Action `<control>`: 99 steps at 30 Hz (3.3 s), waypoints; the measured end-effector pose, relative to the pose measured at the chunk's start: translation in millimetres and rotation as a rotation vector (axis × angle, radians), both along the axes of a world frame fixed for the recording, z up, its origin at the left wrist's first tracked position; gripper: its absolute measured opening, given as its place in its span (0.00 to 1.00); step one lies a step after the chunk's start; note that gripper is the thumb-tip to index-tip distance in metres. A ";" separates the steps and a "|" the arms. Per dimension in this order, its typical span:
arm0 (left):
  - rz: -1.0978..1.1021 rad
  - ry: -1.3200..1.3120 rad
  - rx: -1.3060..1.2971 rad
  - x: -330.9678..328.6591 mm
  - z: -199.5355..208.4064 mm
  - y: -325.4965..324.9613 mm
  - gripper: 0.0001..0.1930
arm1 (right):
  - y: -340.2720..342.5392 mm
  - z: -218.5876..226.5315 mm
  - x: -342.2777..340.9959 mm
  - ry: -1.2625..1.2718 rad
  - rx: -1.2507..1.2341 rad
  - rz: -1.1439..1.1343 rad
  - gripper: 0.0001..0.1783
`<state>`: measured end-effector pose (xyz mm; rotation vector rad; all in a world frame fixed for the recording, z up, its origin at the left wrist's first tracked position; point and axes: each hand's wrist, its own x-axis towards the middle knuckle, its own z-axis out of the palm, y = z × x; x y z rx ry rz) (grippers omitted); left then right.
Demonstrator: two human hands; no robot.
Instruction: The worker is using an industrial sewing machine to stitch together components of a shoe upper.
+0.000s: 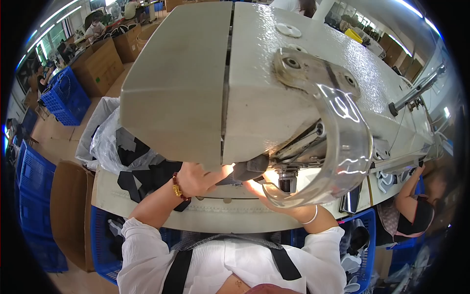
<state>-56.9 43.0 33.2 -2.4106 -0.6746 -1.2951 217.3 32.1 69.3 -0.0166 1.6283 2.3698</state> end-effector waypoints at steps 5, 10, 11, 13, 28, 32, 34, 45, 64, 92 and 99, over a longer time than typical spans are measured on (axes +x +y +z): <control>0.012 0.007 -0.004 -0.2 -1.1 -0.9 0.21 | 0.5 -9.2 2.7 -0.069 -0.147 -0.054 0.13; 0.052 0.021 -0.031 0.3 4.2 -7.7 0.20 | -31.3 -45.8 15.3 1.077 -1.436 0.252 0.14; 0.074 0.023 -0.010 1.1 6.5 -8.8 0.20 | -40.6 -51.2 21.8 1.283 -1.540 0.350 0.14; 0.023 -0.020 -0.053 2.7 11.8 -9.8 0.20 | -58.4 -58.6 41.6 1.467 -1.354 0.473 0.05; -0.087 0.087 0.222 21.7 18.2 -20.2 0.17 | -95.3 -148.7 171.2 1.890 -0.887 -0.585 0.23; -0.074 0.070 0.182 21.8 12.3 -22.0 0.12 | -87.5 -157.7 182.4 1.851 -0.828 -0.524 0.18; -0.057 0.045 0.208 24.8 10.5 -21.1 0.11 | -82.2 -158.3 187.8 1.824 -0.852 -0.491 0.15; -0.002 -0.018 0.118 36.1 9.5 -23.3 0.12 | -96.4 -95.9 110.9 1.817 -1.548 -0.036 0.11; 0.464 -0.274 0.001 56.6 28.3 -40.7 0.08 | 17.5 -5.7 2.4 1.365 -1.310 0.596 0.03; 0.144 0.134 -0.107 28.8 57.3 -34.1 0.12 | 43.3 12.3 -13.7 1.210 -1.398 0.925 0.18; -0.003 0.262 -0.038 17.5 53.0 -30.1 0.13 | -13.4 32.1 14.7 1.052 -1.693 0.242 0.16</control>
